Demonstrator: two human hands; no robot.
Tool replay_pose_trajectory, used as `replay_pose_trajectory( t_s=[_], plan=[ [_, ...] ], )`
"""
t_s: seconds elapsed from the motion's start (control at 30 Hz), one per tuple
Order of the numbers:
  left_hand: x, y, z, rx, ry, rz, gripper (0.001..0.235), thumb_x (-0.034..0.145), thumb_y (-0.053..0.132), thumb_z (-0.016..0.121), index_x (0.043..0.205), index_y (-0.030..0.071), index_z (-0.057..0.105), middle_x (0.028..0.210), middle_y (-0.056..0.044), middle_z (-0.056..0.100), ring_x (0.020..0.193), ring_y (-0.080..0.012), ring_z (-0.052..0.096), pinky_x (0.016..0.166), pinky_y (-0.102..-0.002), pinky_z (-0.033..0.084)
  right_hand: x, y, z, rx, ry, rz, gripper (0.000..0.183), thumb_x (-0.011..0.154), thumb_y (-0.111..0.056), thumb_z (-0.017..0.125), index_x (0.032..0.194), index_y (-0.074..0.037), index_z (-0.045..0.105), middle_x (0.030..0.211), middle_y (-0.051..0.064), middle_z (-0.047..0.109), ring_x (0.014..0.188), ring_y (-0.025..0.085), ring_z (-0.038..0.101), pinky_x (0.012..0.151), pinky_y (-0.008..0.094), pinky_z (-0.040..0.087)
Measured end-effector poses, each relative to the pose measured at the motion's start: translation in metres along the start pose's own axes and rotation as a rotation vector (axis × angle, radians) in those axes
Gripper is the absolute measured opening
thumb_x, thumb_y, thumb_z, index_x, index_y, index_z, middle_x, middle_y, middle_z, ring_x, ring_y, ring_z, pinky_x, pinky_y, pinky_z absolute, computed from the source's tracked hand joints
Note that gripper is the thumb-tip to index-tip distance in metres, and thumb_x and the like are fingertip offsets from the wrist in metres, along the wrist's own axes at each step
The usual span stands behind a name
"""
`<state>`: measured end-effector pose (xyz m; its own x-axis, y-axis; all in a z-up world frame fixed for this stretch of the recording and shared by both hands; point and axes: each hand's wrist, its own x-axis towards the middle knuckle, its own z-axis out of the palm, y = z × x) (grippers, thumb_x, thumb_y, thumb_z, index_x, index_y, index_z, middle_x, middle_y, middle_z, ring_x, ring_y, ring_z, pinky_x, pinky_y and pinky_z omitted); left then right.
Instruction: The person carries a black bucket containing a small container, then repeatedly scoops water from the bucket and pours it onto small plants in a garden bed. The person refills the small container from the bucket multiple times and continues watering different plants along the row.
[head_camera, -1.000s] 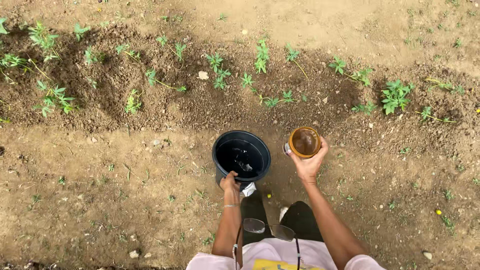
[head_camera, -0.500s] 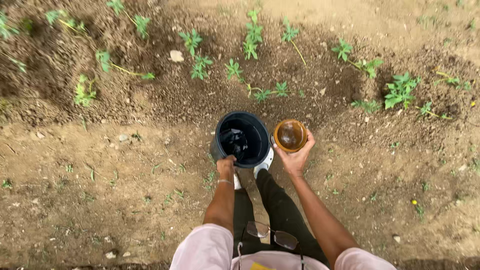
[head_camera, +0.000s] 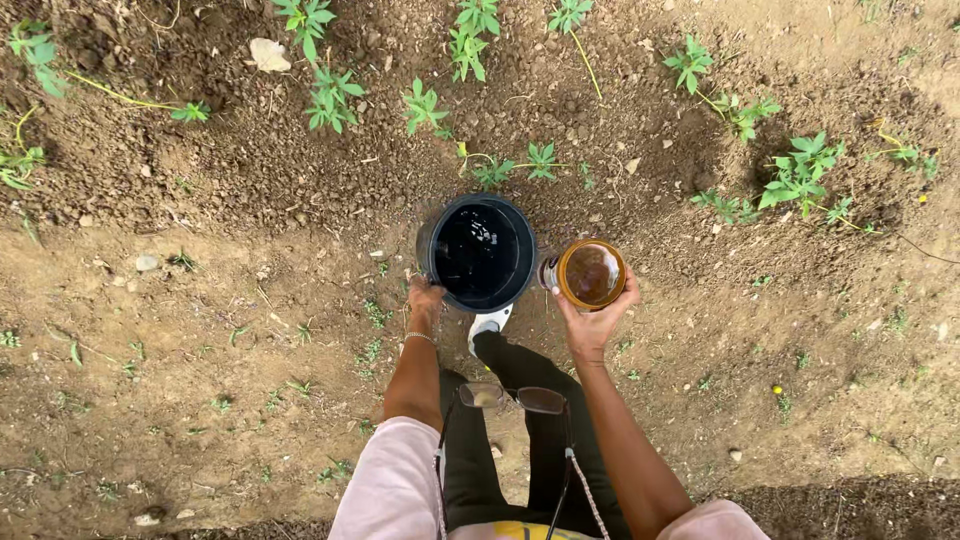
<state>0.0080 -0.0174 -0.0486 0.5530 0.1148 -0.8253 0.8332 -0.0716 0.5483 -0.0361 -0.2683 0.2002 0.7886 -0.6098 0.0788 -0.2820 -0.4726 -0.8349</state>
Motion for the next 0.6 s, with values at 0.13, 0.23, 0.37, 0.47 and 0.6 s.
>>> replay_pose_trajectory(
  t_s=[0.13,0.23,0.37,0.47,0.6],
  plan=[
    [-0.002,0.016,-0.016,0.455,0.254,0.123,0.084,0.069,0.017,0.093,0.136,-0.004,0.047,0.115,-0.025,0.067,0.096,-0.0275,0.068,0.081,-0.038,0.054,-0.004,-0.006,-0.010,0.147,-0.078,0.115,0.112,0.073,-0.023,0.094,0.152,-0.009,0.015,0.146,0.014,0.034,0.142,0.029,0.042,0.123,0.043,0.043],
    [-0.010,0.061,-0.028,0.182,0.156,0.055,0.058,0.076,0.013,0.085,0.125,0.001,0.057,0.097,-0.014,0.065,0.078,-0.0204,0.061,0.065,-0.034,0.048,0.011,-0.021,-0.007,0.130,-0.111,0.059,0.111,0.072,-0.015,0.093,0.152,-0.007,0.017,0.147,0.015,0.034,0.142,0.029,0.042,0.123,0.043,0.041],
    [-0.057,0.109,-0.044,-0.118,0.073,-0.077,0.025,0.084,0.007,0.074,0.109,0.007,0.071,0.074,0.000,0.064,0.054,-0.0110,0.053,0.045,-0.027,0.041,0.026,-0.062,-0.015,0.214,-0.175,0.032,0.110,0.072,-0.014,0.092,0.152,-0.006,0.018,0.147,0.016,0.034,0.142,0.029,0.043,0.121,0.042,0.041],
    [-0.090,0.142,-0.043,-0.195,0.039,-0.083,0.012,0.092,0.010,0.066,0.103,0.009,0.068,0.078,0.000,0.066,0.057,-0.0107,0.055,0.045,-0.028,0.042,0.042,-0.098,-0.022,0.155,-0.207,-0.032,0.111,0.070,-0.015,0.094,0.153,-0.006,0.020,0.146,0.016,0.039,0.140,0.031,0.045,0.121,0.045,0.038],
    [-0.115,0.184,-0.039,-0.306,-0.195,-0.019,0.008,0.099,0.010,0.064,0.107,0.008,0.065,0.084,-0.001,0.061,0.065,-0.0109,0.058,0.053,-0.030,0.051,0.075,-0.143,-0.031,0.198,-0.285,-0.120,0.113,0.070,-0.020,0.094,0.154,-0.004,0.019,0.145,0.018,0.041,0.137,0.030,0.049,0.117,0.045,0.044]
  ],
)
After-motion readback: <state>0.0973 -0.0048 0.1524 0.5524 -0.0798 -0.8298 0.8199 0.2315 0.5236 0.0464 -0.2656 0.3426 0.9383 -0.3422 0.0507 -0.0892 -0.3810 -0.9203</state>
